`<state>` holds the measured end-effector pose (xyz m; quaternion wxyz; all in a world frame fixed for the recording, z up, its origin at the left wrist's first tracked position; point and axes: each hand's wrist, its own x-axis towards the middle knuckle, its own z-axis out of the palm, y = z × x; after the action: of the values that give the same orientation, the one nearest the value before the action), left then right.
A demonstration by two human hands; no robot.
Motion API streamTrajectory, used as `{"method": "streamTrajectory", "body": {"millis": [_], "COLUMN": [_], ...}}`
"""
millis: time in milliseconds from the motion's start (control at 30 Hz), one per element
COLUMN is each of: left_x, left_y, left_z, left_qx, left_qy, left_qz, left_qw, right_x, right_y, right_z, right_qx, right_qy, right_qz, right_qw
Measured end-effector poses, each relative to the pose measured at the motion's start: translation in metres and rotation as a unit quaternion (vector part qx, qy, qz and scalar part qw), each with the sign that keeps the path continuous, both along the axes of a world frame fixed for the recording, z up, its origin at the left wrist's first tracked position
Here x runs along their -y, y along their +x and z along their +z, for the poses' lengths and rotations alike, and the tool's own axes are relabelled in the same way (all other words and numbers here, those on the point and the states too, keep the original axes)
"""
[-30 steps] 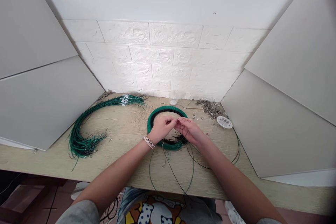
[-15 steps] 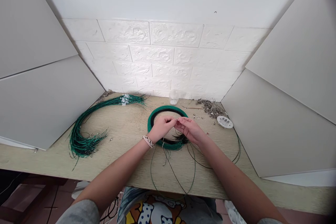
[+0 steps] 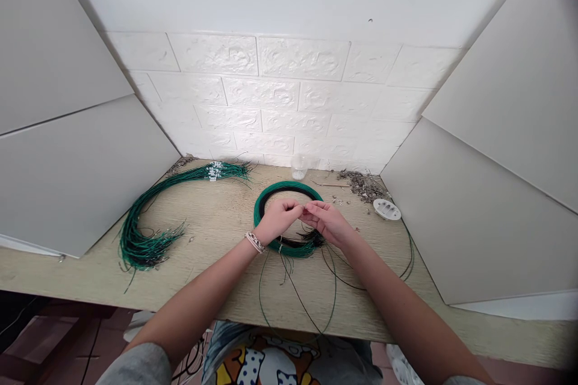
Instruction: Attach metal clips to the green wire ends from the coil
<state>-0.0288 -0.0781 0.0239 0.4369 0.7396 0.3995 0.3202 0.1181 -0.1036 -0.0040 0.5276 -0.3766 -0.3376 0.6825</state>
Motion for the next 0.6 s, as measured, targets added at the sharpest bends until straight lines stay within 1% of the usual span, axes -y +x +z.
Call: {"method": "streamTrajectory", "body": {"millis": [233, 400, 600], "left_x": [-0.0044, -0.0052, -0.0041], "left_y": [-0.0012, -0.0013, -0.0016], "left_z": [-0.0037, -0.0045, -0.0042], "left_qx": [-0.027, -0.024, -0.021], "left_qy": [0.004, 0.006, 0.015], "left_qz": [-0.02, -0.03, -0.033], "left_qw": [0.999, 0.999, 0.999], "right_x": [0.0007, -0.0003, -0.0012], "right_y": [0.0003, 0.0016, 0.0018], "right_z": [-0.0001, -0.0016, -0.0006], "right_qx": [0.028, 0.038, 0.066], "right_qy": [0.006, 0.007, -0.006], "right_qz": [0.013, 0.017, 0.002], "right_qw": [1.0, 0.999, 0.998]}}
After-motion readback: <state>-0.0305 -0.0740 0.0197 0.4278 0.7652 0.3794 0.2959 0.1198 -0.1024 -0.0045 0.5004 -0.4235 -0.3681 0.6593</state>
